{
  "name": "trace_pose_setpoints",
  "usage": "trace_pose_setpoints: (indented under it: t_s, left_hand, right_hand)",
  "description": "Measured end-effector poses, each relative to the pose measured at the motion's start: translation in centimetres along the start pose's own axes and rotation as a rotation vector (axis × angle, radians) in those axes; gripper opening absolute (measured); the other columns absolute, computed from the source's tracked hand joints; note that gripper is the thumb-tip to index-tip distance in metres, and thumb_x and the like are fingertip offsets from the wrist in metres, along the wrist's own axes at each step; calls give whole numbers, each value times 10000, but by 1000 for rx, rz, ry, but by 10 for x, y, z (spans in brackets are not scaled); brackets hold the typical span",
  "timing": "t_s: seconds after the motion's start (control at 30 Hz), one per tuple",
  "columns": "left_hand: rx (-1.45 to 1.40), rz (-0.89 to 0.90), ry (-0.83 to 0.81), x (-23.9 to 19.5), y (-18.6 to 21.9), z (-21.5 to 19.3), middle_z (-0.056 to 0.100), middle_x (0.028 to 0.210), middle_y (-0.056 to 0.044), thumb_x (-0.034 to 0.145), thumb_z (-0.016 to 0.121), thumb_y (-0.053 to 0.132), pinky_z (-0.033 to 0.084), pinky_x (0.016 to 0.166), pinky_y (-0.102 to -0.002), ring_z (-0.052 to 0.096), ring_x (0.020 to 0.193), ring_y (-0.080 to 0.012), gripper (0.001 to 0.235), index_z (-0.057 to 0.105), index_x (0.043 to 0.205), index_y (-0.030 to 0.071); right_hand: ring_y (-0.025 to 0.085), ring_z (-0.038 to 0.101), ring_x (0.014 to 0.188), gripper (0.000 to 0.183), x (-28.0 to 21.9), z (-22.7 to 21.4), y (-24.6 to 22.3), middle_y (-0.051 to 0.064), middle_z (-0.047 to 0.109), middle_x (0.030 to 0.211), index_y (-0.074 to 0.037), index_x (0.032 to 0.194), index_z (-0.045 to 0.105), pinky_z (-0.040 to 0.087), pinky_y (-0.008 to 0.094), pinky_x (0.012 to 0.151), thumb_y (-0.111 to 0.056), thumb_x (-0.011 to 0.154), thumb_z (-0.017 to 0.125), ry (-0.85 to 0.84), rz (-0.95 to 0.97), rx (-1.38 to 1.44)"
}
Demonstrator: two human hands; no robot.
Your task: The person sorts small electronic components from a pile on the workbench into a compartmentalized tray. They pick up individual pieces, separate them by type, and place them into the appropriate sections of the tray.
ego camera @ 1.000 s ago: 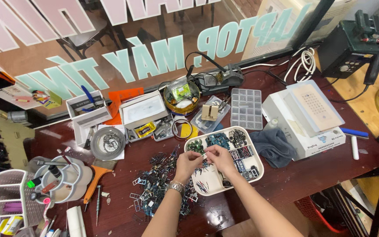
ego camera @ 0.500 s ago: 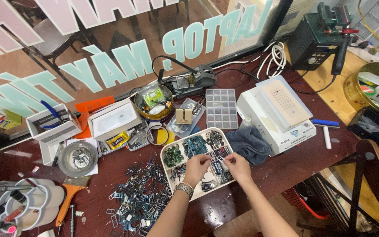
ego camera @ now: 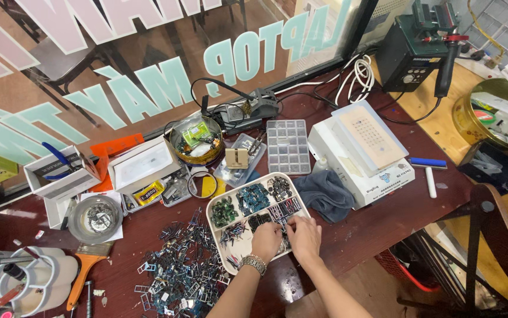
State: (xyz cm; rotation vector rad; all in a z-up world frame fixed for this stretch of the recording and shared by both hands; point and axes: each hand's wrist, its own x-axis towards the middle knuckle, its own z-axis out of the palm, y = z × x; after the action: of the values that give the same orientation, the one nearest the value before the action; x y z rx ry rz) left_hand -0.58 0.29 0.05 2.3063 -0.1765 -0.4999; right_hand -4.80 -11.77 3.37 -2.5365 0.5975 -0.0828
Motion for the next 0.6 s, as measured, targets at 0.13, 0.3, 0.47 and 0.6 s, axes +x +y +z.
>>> trace_pose_setpoints:
  t_s: [0.13, 0.3, 0.47, 0.6]
  left_hand:
    - [12, 64, 33, -4, -1, -3, 747, 1030, -175, 869, 629, 146, 538, 920, -441, 704, 985, -350, 244, 795, 1043, 101]
    - [-39, 42, 19, -9, -2, -8, 739, 1049, -181, 887, 627, 162, 544, 923, -434, 707, 995, -349, 272, 776, 1109, 116]
    - [-47, 36, -9, -11, -2, -13, 738, 1069, -192, 894, 608, 147, 541, 940, -429, 713, 1011, -344, 299, 760, 1147, 107]
    - [-74, 77, -27, -14, 0, -21, 732, 1086, -207, 886, 596, 123, 536, 958, -427, 713, 1026, -350, 329, 746, 1178, 95]
  right_hand:
    - [223, 593, 1005, 91, -2, -10, -2, 0, 712, 933, -168, 889, 734, 393, 407, 870, -195, 804, 756, -4, -44, -44]
    - [218, 584, 1020, 83, -1, -13, -9, 12, 690, 908, -157, 853, 741, 380, 407, 875, -215, 803, 775, -67, -47, -59]
    - [216, 580, 1037, 107, -3, -11, -9, 19, 685, 939, -159, 858, 750, 360, 403, 906, -220, 780, 791, -92, -52, -66]
    - [213, 582, 1058, 129, -4, -8, -11, 23, 689, 960, -150, 858, 754, 355, 397, 922, -241, 778, 797, -82, -77, -75]
